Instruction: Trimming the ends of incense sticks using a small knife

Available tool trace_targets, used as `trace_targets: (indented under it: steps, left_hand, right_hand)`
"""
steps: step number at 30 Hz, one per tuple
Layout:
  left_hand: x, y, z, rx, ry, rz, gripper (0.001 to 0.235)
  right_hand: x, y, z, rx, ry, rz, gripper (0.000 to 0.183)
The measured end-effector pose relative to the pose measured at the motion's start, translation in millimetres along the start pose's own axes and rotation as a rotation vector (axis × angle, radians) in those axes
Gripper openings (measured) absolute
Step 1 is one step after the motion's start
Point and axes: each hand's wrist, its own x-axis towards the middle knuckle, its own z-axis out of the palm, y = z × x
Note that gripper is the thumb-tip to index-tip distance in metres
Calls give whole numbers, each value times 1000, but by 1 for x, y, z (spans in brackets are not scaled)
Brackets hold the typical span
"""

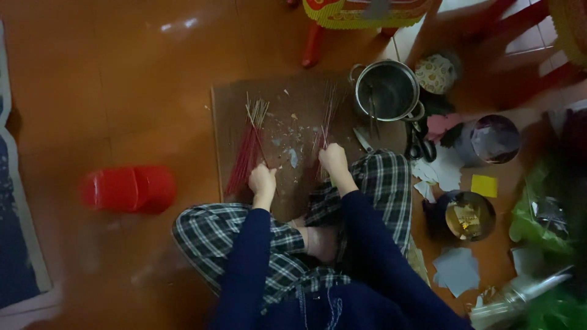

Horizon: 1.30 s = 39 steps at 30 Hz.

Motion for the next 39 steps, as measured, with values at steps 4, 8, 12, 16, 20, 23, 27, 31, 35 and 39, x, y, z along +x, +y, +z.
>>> trace_targets:
  steps: [4,8,12,16,20,23,27,31,35,39]
  left_hand:
    - [-6,6,-4,-148,-37,-2,20]
    - [-9,13,5,-352,7,95,18]
    - [-47,35,-24,-927,-43,147,9]
    - [-57,31,-39,-1068,-8,234,14]
    - [-85,38,-146,-1187,278,312,15]
    - [-104,37,-189,-1087,447,351,17]
    - [-145,38,-200,-1006,551,455,13]
    - [-175,35,-174,-813,597,594,11]
    - [-200,31,-151,-784,567,675,14]
    - [-206,28,-139,-768,583,696,11]
  right_hand:
    - [-55,-33,-32,54,69,-117,29]
    - [-92,-43,-17,146,-29,-220,26]
    - [-124,-46,9,440,-235,-284,14]
    - [-141,-38,5,470,-291,-377,10]
    - [-178,-36,-15,410,-379,-466,3]
    - [-186,-28,-7,240,-388,-570,10]
    - [-167,-10,-2,103,-264,-621,20]
    - [-244,-72,-75,467,-408,-701,43]
    - [-284,-86,-90,683,-547,-630,45]
    - [-294,-86,-88,1046,-820,-547,48]
